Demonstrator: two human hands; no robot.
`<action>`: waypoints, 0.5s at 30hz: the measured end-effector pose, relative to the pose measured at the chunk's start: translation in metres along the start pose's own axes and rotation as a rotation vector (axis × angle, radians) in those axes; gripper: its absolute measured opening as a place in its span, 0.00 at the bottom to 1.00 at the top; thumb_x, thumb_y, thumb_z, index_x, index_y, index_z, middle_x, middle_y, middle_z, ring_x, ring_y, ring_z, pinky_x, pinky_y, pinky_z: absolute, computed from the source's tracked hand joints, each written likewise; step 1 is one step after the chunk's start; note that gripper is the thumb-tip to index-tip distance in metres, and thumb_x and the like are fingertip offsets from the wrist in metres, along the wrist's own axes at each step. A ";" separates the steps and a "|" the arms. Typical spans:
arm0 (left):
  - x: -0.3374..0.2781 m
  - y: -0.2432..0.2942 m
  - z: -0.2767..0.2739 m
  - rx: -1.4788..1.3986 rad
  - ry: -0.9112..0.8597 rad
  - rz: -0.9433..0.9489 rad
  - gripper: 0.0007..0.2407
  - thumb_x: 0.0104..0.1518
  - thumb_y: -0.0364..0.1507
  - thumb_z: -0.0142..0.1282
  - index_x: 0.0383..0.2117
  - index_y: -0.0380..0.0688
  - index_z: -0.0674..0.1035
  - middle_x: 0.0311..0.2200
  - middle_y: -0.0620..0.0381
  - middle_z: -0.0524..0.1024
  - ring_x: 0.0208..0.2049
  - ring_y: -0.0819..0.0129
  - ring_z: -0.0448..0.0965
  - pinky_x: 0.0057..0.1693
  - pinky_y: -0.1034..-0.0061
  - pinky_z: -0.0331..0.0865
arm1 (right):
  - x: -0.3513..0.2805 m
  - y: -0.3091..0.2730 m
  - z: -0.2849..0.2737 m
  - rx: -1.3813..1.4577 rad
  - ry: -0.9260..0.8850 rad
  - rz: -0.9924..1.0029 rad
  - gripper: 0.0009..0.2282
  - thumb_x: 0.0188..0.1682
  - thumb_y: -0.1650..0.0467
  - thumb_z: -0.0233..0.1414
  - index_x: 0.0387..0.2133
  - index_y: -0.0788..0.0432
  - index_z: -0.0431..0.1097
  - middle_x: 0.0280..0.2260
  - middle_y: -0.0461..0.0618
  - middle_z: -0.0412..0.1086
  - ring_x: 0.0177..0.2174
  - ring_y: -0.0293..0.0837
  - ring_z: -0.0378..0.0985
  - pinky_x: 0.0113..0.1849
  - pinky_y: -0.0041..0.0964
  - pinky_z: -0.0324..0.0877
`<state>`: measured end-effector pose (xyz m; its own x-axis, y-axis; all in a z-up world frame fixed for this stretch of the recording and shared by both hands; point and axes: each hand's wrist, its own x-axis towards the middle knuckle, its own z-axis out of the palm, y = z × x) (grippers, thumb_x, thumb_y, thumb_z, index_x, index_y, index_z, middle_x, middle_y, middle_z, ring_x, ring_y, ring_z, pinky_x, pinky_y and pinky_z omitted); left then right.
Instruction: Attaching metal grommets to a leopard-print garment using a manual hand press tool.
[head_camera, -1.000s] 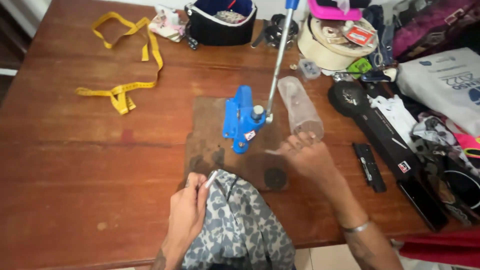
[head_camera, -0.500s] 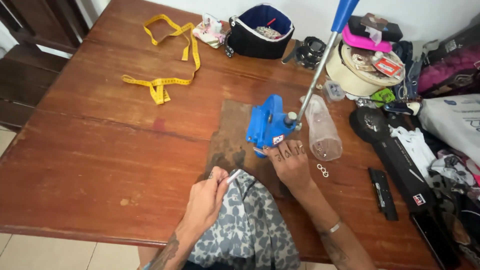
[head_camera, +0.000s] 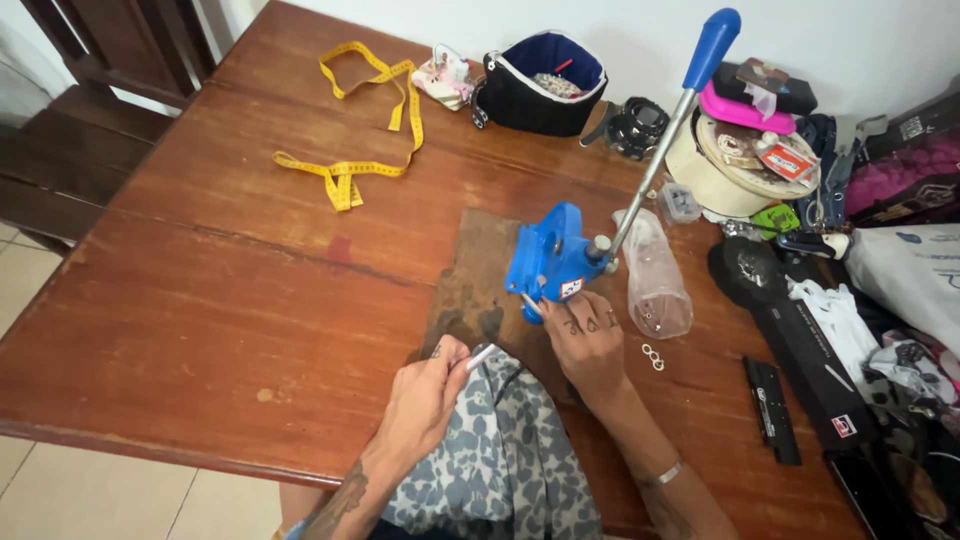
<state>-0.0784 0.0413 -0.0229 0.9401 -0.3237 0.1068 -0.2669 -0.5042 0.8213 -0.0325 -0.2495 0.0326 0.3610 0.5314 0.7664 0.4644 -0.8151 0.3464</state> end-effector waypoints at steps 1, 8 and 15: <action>-0.001 0.001 -0.001 -0.009 -0.005 -0.004 0.05 0.83 0.39 0.49 0.49 0.58 0.73 0.27 0.59 0.79 0.29 0.46 0.84 0.43 0.51 0.71 | -0.005 -0.001 0.000 0.043 -0.017 0.059 0.06 0.67 0.72 0.69 0.53 0.60 0.87 0.46 0.58 0.81 0.44 0.61 0.86 0.50 0.58 0.85; -0.003 0.013 -0.013 -0.089 0.008 0.001 0.07 0.84 0.39 0.46 0.47 0.57 0.74 0.30 0.59 0.79 0.32 0.46 0.83 0.46 0.54 0.73 | -0.019 0.006 -0.006 0.278 -0.077 0.225 0.15 0.67 0.69 0.68 0.62 0.66 0.84 0.57 0.64 0.81 0.54 0.62 0.84 0.58 0.57 0.82; 0.006 0.038 -0.043 -0.219 -0.063 0.106 0.06 0.84 0.36 0.50 0.48 0.53 0.77 0.39 0.64 0.81 0.35 0.62 0.79 0.50 0.63 0.73 | -0.027 -0.043 -0.082 0.443 -0.178 0.751 0.11 0.68 0.64 0.60 0.55 0.55 0.85 0.53 0.54 0.81 0.54 0.52 0.86 0.56 0.46 0.79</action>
<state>-0.0738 0.0545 0.0334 0.8927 -0.4178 0.1690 -0.3041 -0.2814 0.9101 -0.1281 -0.2479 0.0413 0.7990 -0.0491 0.5993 0.3119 -0.8182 -0.4829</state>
